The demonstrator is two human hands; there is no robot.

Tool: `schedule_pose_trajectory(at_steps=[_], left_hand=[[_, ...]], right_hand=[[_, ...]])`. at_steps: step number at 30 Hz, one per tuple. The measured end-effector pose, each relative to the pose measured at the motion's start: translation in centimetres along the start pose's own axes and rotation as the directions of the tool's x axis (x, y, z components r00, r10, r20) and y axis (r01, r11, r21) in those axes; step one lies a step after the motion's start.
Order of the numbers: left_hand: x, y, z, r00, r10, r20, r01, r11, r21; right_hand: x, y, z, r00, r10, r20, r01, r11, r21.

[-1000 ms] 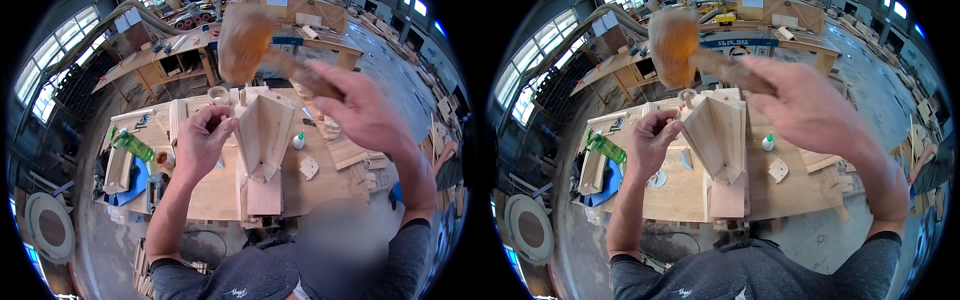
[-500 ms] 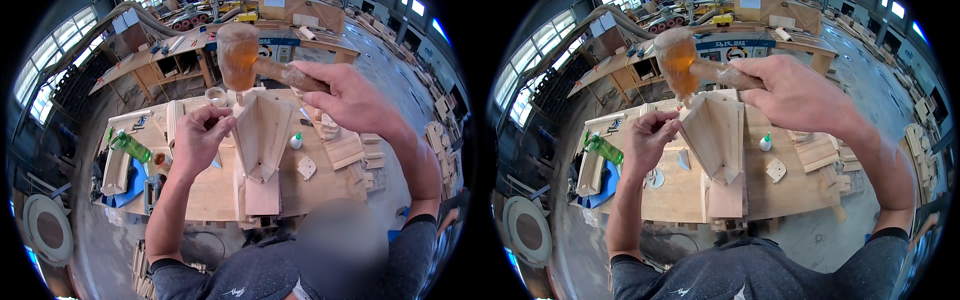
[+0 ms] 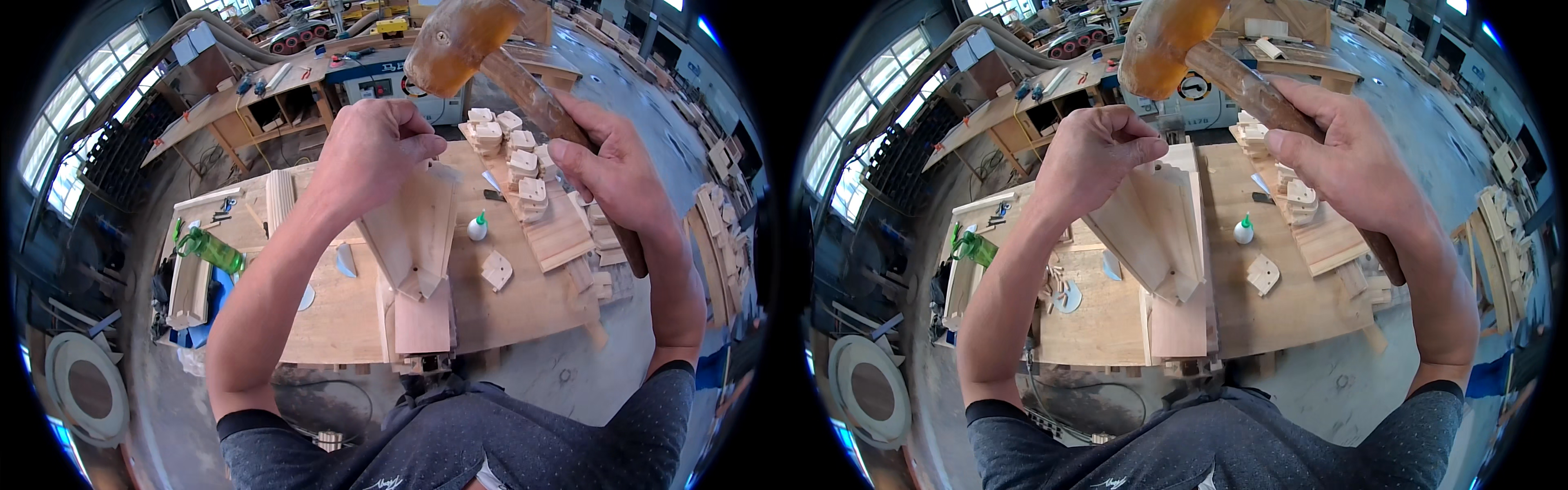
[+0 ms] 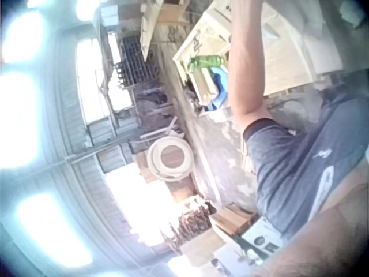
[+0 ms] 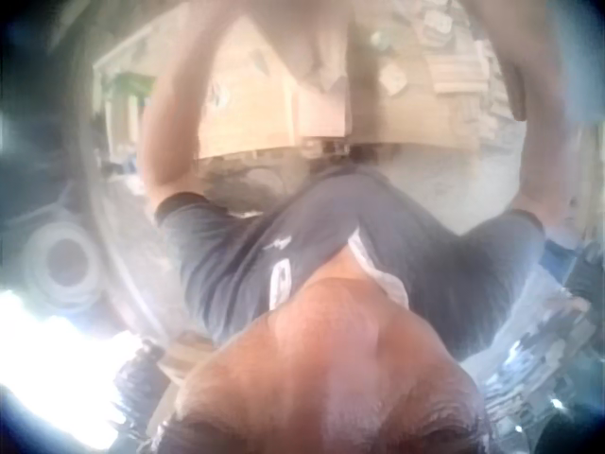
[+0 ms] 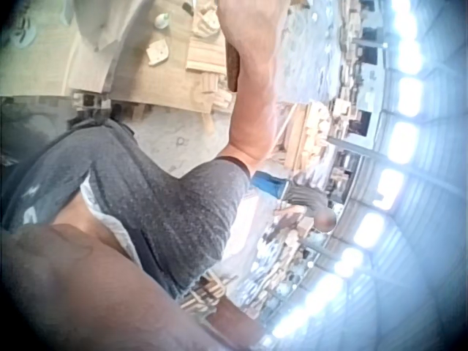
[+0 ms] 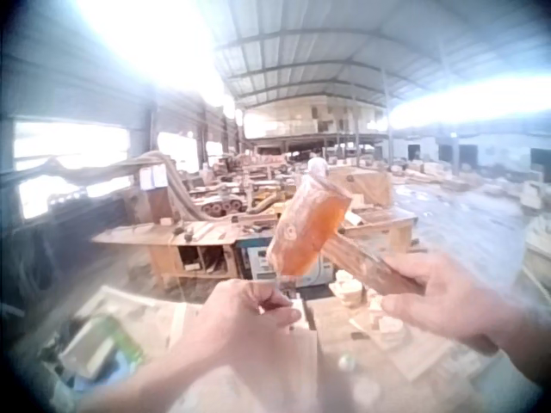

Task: The person assembles a decorative wooden column by applying glue to pre-cut wooden pieces and inserting them into a central fluted shaft. They use a pneumatic nail gun to secure the components and a hammer to adjust the fit. The person also applies a finish to a separate wooden strip using a brush.

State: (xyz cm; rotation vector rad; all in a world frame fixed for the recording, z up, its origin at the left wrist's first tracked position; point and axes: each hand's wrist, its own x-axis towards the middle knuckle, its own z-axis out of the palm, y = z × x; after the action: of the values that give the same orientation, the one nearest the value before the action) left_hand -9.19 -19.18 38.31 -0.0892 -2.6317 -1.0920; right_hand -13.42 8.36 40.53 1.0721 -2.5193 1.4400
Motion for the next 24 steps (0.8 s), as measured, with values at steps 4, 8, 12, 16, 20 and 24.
schedule_pose_trajectory(at_steps=[4, 8, 12, 16, 20, 24], left_hand=[[0.4, 0.1, 0.6, 0.999, -0.009, -0.034, 0.009, 1.0, -0.021], [0.1, -0.6, 1.2, 0.993, 0.018, -0.116, -0.02, 1.0, -0.015], [-0.5, -0.8, 1.8, 0.985, 0.085, -0.153, -0.089, 0.996, -0.022], [-0.4, -1.4, 1.9, 0.946, 0.277, -0.17, -0.255, 0.957, 0.139], [-0.3, -1.4, 2.3, 0.956, 0.229, -0.186, -0.216, 0.973, 0.085], [-0.2, -1.7, 1.5, 0.949, 0.296, -0.107, -0.271, 0.941, 0.205]], right_hand=[[-0.5, 1.1, -0.5, 1.0, 0.01, 0.012, -0.01, 1.0, 0.024], [-0.8, 0.3, -0.5, 0.998, 0.032, 0.047, -0.034, 0.999, 0.024], [-0.9, 0.1, -0.7, 0.999, -0.018, 0.048, 0.019, 1.0, -0.015], [-1.0, 0.2, -0.7, 0.999, -0.014, 0.047, 0.012, 0.999, 0.037], [-1.0, 0.1, -0.7, 0.999, -0.031, 0.035, 0.029, 0.998, 0.062], [-1.1, 0.4, -0.6, 0.994, -0.109, -0.001, 0.109, 0.993, 0.037]])
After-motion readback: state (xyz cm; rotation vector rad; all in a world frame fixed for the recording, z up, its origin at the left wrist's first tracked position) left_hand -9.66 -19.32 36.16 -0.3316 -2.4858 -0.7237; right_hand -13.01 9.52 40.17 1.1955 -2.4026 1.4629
